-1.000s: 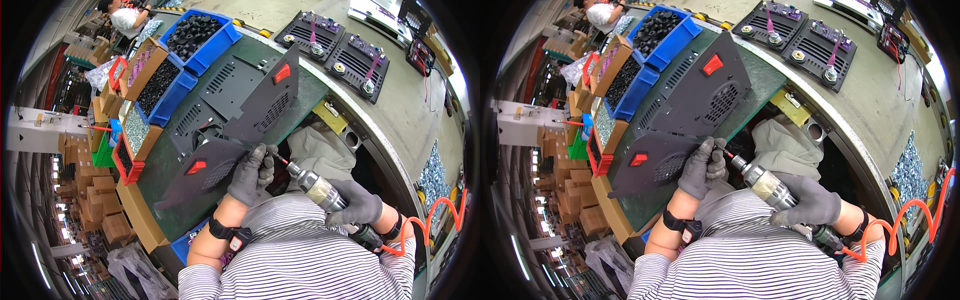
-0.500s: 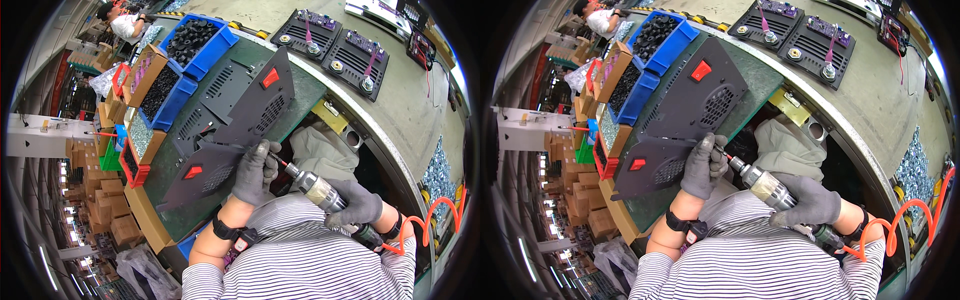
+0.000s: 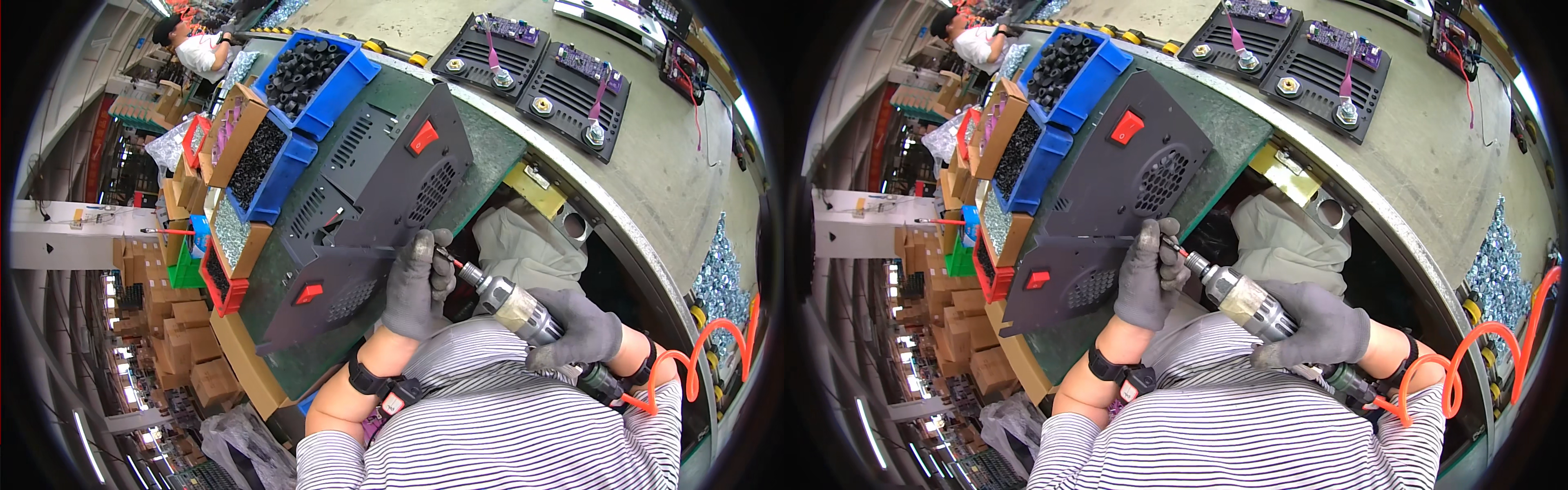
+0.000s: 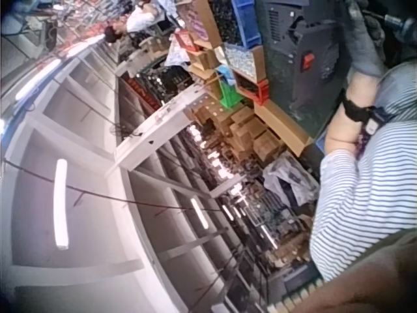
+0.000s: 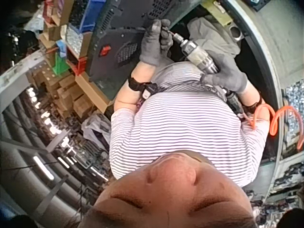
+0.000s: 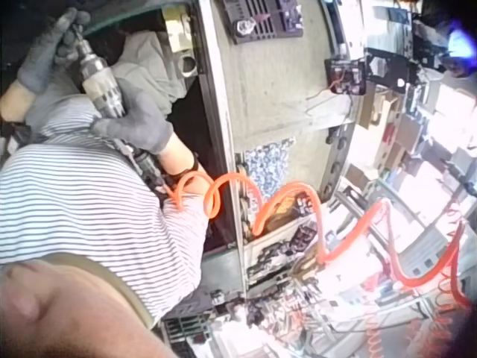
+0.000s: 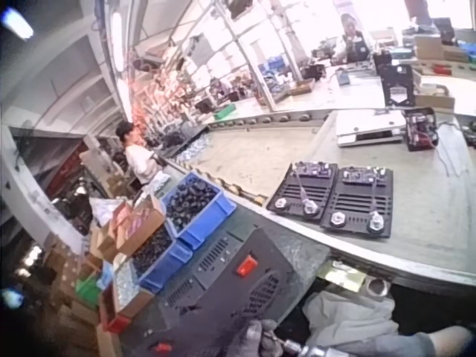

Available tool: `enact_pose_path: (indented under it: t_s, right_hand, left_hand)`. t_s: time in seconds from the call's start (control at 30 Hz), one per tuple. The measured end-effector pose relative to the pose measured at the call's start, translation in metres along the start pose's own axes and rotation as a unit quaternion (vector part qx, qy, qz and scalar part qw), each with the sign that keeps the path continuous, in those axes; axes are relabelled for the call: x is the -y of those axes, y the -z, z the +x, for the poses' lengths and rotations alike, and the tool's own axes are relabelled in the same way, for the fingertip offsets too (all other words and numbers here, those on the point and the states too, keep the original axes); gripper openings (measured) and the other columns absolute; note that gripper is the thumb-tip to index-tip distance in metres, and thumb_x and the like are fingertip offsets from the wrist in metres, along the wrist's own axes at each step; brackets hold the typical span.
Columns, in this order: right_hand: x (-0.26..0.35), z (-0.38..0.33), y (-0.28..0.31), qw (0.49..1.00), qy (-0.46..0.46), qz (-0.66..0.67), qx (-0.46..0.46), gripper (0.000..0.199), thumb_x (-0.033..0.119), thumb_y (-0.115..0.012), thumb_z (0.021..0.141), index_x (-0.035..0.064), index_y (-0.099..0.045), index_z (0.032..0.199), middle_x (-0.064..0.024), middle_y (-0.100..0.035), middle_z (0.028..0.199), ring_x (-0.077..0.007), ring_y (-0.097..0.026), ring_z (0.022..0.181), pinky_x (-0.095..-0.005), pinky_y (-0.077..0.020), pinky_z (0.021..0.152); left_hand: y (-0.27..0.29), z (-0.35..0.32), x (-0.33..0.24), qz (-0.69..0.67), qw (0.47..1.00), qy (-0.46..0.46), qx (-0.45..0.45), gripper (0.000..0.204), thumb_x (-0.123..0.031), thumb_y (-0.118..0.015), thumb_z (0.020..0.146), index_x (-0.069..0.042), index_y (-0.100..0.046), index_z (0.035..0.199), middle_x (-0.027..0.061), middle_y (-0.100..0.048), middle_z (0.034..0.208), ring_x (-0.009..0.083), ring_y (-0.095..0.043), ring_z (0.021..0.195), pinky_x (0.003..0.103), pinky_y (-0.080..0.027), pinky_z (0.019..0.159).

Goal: Assembling electronic or industrial equipment by mounting fans and components onto a chassis using a pneumatic screwdriver on a production line.

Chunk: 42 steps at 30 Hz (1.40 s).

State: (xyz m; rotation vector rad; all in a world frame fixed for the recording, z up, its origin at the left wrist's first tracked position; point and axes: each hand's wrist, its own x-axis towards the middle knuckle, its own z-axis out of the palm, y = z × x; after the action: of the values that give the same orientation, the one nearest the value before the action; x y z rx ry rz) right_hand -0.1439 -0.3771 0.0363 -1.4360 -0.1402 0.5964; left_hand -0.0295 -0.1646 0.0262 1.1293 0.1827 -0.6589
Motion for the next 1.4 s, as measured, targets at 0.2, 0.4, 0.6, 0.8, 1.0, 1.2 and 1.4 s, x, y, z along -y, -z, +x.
enact_pose_path:
  t_s: [0.2,0.4,0.6,0.8,1.0,1.2,1.4]
  right_hand:
    - [-0.001,-0.006,0.01,1.0,0.028,-0.014,-0.003,0.064,0.019,-0.079,0.068,0.001,-0.049,0.121,-0.0042,-0.059,0.086,-0.0127,-0.054,0.074,-0.0276,-0.0464,0.071]
    - [0.001,0.003,0.037,0.996,-0.023,0.007,-0.088,0.058,0.019,-0.078,0.068,-0.0007,-0.053,0.117,-0.0042,-0.059,0.086,-0.0115,-0.054,0.078,-0.0269,-0.0464,0.073]
    - [-0.012,0.013,0.052,0.991,0.01,0.032,-0.127,0.063,0.018,-0.077,0.07,-0.0033,-0.049,0.122,-0.003,-0.058,0.096,-0.0116,-0.053,0.085,-0.0274,-0.0449,0.078]
    - [-0.005,0.03,0.049,0.992,-0.036,0.071,-0.093,0.054,0.014,-0.076,0.07,-0.0042,-0.051,0.114,-0.0062,-0.059,0.089,-0.013,-0.06,0.078,-0.0278,-0.0497,0.072]
    - [0.001,0.035,0.057,0.994,-0.055,0.04,-0.09,0.054,0.017,-0.074,0.07,-0.0032,-0.053,0.115,-0.0049,-0.059,0.092,-0.0119,-0.057,0.081,-0.027,-0.0469,0.074]
    - [0.007,0.038,0.06,0.993,-0.06,0.058,-0.079,0.059,0.023,-0.076,0.067,-0.0027,-0.054,0.115,-0.0047,-0.059,0.094,-0.0127,-0.055,0.084,-0.0272,-0.0449,0.079]
    - [0.0,0.018,0.056,0.993,-0.059,0.011,-0.102,0.065,0.028,-0.079,0.065,-0.003,-0.053,0.117,-0.0049,-0.059,0.097,-0.0118,-0.053,0.088,-0.0273,-0.0427,0.082]
  left_hand:
    - [0.003,-0.005,-0.005,0.126,0.989,-0.068,0.025,0.037,-0.036,-0.053,0.093,-0.003,-0.056,0.11,-0.0041,-0.046,0.065,0.0035,-0.038,0.051,0.018,-0.035,0.047]
    - [-0.012,-0.054,-0.084,0.641,0.714,-0.225,0.167,0.028,-0.035,-0.064,0.083,-0.009,-0.067,0.093,0.0106,-0.065,0.084,0.018,-0.063,0.071,0.03,-0.048,0.063]
    - [-0.079,-0.05,-0.174,0.792,0.509,-0.335,0.028,0.039,-0.033,-0.068,0.079,-0.003,-0.062,0.104,0.0109,-0.065,0.082,0.0181,-0.062,0.068,0.029,-0.045,0.058]
    - [-0.07,0.0,-0.179,0.829,0.525,-0.174,0.079,0.044,-0.041,-0.06,0.081,-0.001,-0.064,0.1,0.019,-0.063,0.081,0.0349,-0.061,0.075,0.041,-0.047,0.067]
    - [-0.081,0.008,-0.178,0.873,0.459,-0.084,0.143,0.036,-0.035,-0.055,0.085,0.0,-0.065,0.086,0.0201,-0.062,0.074,0.0367,-0.061,0.074,0.043,-0.047,0.067]
    - [-0.067,0.011,-0.179,0.851,0.494,-0.09,0.156,0.037,-0.035,-0.056,0.085,0.001,-0.066,0.086,0.0206,-0.062,0.072,0.0362,-0.061,0.07,0.042,-0.048,0.066]
    - [-0.07,-0.039,-0.189,0.711,0.601,-0.347,0.116,0.036,-0.036,-0.057,0.085,-0.002,-0.067,0.087,0.012,-0.064,0.072,0.0253,-0.063,0.066,0.034,-0.048,0.063]
